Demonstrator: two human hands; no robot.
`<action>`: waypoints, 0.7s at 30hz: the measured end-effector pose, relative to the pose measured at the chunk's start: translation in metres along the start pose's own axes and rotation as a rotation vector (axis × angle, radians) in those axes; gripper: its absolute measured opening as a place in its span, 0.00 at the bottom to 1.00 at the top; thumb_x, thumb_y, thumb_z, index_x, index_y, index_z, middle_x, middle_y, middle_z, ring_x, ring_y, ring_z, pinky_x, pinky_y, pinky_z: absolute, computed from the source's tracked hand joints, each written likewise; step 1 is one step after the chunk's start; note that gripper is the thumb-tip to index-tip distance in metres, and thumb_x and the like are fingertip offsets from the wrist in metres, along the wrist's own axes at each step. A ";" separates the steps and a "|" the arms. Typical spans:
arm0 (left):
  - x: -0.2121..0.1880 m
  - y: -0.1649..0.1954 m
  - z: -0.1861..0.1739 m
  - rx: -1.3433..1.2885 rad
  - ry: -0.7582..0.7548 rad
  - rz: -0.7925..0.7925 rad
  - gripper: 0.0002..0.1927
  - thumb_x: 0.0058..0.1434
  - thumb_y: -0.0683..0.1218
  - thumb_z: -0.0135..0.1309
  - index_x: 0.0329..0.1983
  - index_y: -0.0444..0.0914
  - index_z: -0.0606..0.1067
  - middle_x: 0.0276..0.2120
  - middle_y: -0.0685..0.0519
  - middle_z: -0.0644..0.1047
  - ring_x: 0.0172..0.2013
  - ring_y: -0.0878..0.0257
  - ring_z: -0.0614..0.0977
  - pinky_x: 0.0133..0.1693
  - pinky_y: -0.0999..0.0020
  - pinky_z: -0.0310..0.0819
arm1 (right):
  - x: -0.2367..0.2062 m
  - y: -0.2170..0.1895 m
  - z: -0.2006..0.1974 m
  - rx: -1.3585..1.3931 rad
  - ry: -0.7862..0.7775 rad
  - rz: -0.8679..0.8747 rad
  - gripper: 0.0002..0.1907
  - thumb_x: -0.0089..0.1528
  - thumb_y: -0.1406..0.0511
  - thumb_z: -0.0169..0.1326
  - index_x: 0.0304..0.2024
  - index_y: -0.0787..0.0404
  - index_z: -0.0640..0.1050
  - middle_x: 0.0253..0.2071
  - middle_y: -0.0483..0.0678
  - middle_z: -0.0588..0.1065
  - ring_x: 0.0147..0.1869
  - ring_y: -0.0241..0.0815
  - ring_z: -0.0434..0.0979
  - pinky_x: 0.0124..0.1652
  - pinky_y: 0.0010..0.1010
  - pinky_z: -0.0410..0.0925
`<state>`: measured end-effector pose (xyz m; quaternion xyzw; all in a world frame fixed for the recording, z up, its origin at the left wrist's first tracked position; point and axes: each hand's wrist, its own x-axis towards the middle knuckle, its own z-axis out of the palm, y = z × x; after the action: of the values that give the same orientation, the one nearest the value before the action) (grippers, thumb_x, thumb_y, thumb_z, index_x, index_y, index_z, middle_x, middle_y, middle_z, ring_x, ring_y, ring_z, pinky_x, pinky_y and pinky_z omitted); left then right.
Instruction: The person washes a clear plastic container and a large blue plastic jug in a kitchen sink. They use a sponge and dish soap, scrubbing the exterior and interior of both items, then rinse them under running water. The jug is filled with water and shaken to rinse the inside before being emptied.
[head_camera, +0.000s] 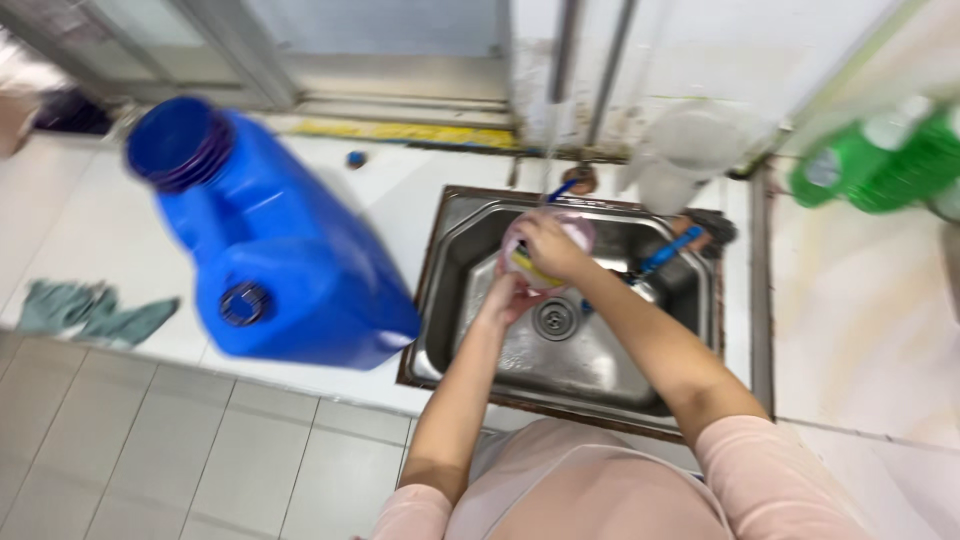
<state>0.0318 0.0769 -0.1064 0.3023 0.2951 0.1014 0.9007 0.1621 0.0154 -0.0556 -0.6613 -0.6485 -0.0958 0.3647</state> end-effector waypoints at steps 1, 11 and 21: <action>0.003 -0.003 0.004 -0.014 -0.017 -0.017 0.49 0.50 0.29 0.35 0.70 0.62 0.46 0.63 0.45 0.63 0.57 0.40 0.76 0.43 0.36 0.80 | -0.002 0.000 -0.005 0.107 -0.067 0.111 0.16 0.56 0.71 0.53 0.46 0.63 0.81 0.46 0.59 0.80 0.52 0.58 0.79 0.51 0.45 0.71; 0.056 -0.019 0.070 0.195 0.047 0.040 0.56 0.49 0.29 0.34 0.75 0.68 0.38 0.69 0.43 0.59 0.56 0.34 0.75 0.41 0.38 0.80 | -0.071 0.112 -0.135 0.535 0.507 0.731 0.06 0.70 0.67 0.54 0.47 0.64 0.78 0.39 0.44 0.77 0.43 0.31 0.75 0.44 0.26 0.69; 0.067 -0.040 0.057 -0.009 0.068 -0.027 0.54 0.49 0.32 0.38 0.75 0.66 0.44 0.68 0.41 0.62 0.52 0.36 0.79 0.41 0.44 0.83 | -0.147 0.294 -0.317 0.060 0.954 0.959 0.51 0.53 0.68 0.80 0.71 0.63 0.63 0.68 0.54 0.69 0.69 0.49 0.71 0.69 0.40 0.64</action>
<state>0.1193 0.0414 -0.1257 0.2909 0.3290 0.1009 0.8927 0.5243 -0.2612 -0.0220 -0.7506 -0.0538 -0.1869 0.6314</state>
